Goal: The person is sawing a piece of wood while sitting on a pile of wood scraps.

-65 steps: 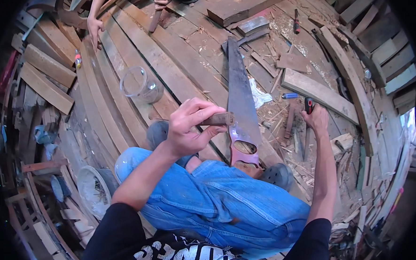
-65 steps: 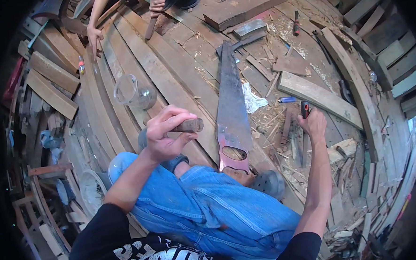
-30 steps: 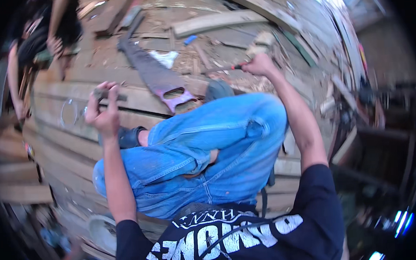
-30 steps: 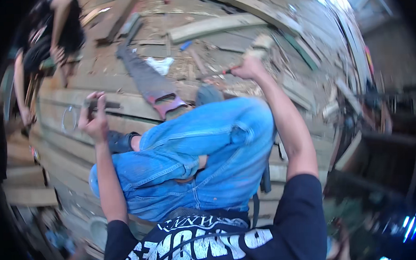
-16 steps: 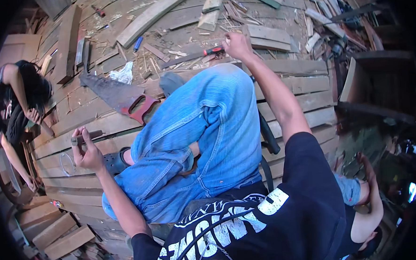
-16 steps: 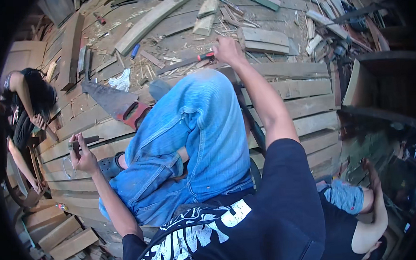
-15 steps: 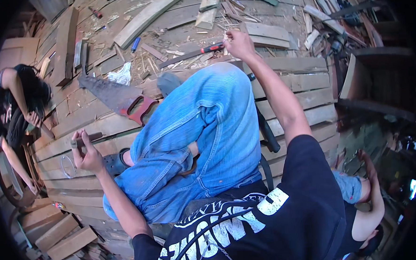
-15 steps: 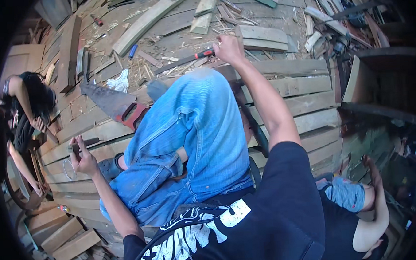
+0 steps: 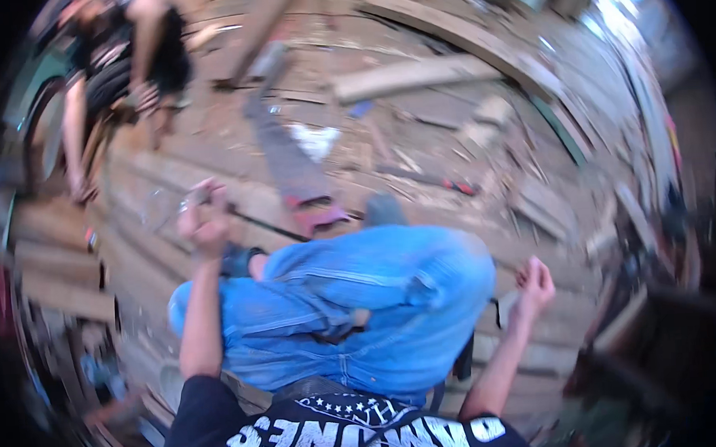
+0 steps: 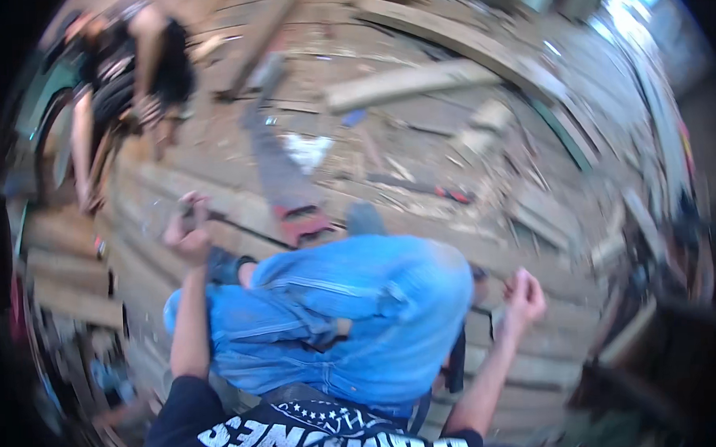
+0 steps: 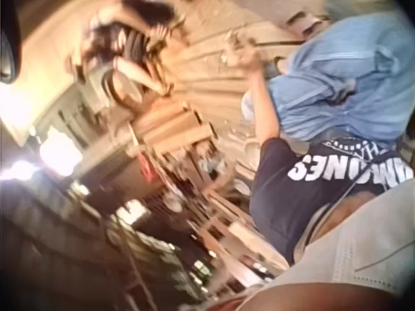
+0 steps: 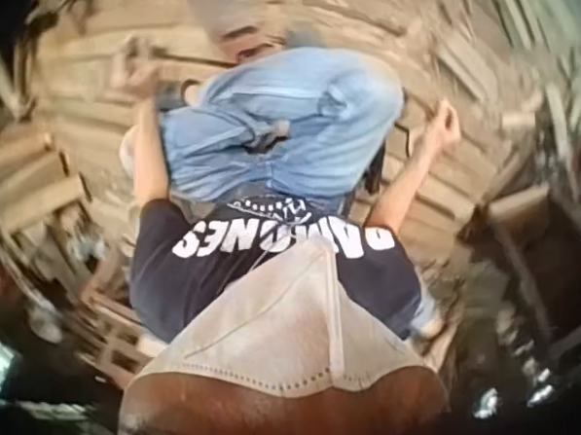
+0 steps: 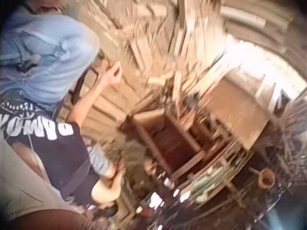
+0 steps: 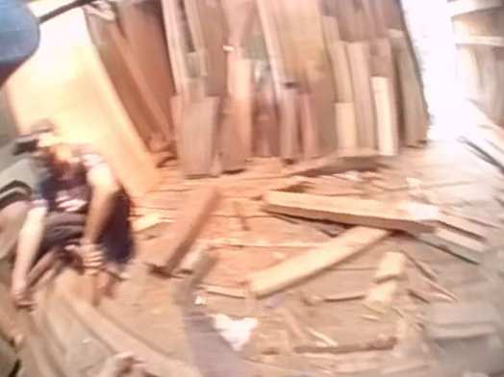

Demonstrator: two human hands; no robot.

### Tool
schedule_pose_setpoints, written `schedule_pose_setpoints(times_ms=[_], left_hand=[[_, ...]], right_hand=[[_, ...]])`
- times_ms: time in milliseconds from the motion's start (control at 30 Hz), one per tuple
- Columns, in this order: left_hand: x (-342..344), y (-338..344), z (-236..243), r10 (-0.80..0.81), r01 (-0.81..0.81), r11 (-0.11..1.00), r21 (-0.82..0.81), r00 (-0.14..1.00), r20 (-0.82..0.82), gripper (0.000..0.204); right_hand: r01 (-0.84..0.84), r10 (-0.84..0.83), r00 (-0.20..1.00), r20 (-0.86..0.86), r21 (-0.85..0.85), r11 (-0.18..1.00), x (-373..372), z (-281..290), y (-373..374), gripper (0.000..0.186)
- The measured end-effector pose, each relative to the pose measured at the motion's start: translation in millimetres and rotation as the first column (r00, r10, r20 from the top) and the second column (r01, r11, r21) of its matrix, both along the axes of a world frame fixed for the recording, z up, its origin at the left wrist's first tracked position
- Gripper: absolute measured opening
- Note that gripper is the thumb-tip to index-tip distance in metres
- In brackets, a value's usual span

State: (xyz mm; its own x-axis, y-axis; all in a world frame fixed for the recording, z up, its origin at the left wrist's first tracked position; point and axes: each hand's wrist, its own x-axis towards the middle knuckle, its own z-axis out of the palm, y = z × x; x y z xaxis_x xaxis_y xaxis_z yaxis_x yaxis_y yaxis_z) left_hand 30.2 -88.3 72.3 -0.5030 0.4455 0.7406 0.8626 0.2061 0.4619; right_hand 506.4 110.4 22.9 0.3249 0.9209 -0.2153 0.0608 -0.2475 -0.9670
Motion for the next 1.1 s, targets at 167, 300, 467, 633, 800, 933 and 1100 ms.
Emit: schedule_pose_setpoints(times_ms=[167, 300, 467, 633, 800, 933, 1100], left_hand=[[7, 12, 11, -0.095, 0.11, 0.988, 0.106, 0.986, -0.137, 0.013], [14, 7, -5, -0.126, 0.113, 0.98, 0.166, 0.99, 0.07, 0.023], [10, -15, -22, -0.15, 0.089, 0.96, 0.264, 0.963, 0.222, 0.03], [10, -6, -12, -0.223, 0.144, 0.925, 0.353, 0.955, 0.195, 0.04], [5, -3, -12, -0.184, 0.081, 0.893, 0.443, 0.964, 0.193, 0.044], [7, -2, -9, -0.174, 0.079, 0.877, 0.475, 0.972, 0.159, 0.043], [8, -13, -29, -0.156, 0.102, 0.945, 0.311, 0.976, 0.154, 0.034]], right_hand=[[-0.64, 0.688, 0.643, -0.336, 0.258, 0.724, -132, 113, -22, 0.037], [-1.0, 0.502, 0.016, -0.864, -0.015, 0.006, -230, 154, -86, 0.035], [-0.954, 0.149, 0.172, -0.974, -0.203, -0.22, -288, 198, -154, 0.037], [-0.96, 0.214, 0.232, -0.949, -0.259, -0.107, -329, 209, -181, 0.037], [-0.961, 0.204, 0.262, -0.943, -0.275, -0.039, -342, 218, -191, 0.037], [-0.945, 0.083, 0.319, -0.944, -0.309, 0.108, -334, 222, -187, 0.033], [-0.949, 0.054, 0.315, -0.948, -0.313, 0.035, -361, 219, -204, 0.034]])
